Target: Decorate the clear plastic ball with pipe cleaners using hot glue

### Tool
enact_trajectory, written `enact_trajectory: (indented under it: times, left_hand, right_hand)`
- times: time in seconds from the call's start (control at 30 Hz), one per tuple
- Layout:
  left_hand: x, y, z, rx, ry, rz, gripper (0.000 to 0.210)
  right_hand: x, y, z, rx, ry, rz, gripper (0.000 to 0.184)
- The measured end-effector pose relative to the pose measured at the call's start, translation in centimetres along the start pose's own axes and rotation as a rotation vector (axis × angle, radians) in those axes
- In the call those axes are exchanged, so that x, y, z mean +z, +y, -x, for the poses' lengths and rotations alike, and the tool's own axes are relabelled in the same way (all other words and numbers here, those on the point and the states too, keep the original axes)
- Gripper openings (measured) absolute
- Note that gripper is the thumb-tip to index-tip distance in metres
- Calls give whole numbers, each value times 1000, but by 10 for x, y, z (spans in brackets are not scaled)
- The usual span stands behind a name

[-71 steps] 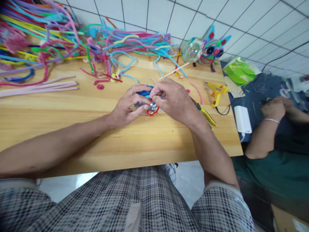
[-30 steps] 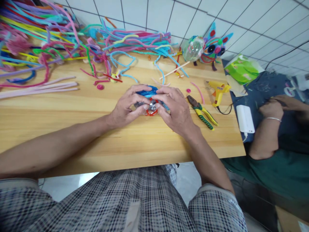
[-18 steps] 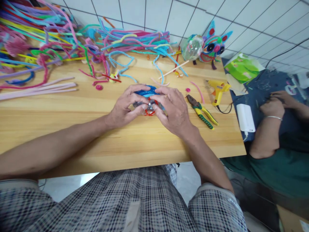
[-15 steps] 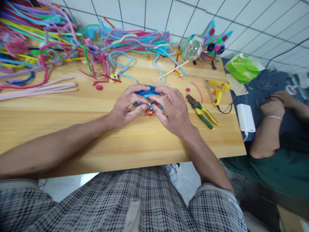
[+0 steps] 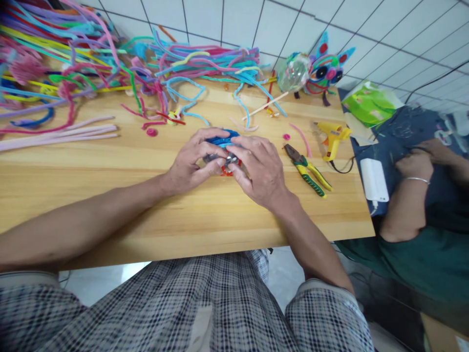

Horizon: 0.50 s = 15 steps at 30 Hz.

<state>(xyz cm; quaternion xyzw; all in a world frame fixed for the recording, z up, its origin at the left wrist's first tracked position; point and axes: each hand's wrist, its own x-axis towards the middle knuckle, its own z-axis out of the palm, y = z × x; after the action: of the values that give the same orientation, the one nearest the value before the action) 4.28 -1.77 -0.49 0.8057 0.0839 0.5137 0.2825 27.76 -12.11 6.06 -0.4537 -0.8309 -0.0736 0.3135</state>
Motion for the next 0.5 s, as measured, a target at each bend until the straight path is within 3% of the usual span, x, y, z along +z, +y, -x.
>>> enact_trajectory:
  times: [0.5]
  left_hand:
    - [-2,2,0,-16,-29,-50,24]
  right_hand:
    - [2,2,2,79,-1,-51,38]
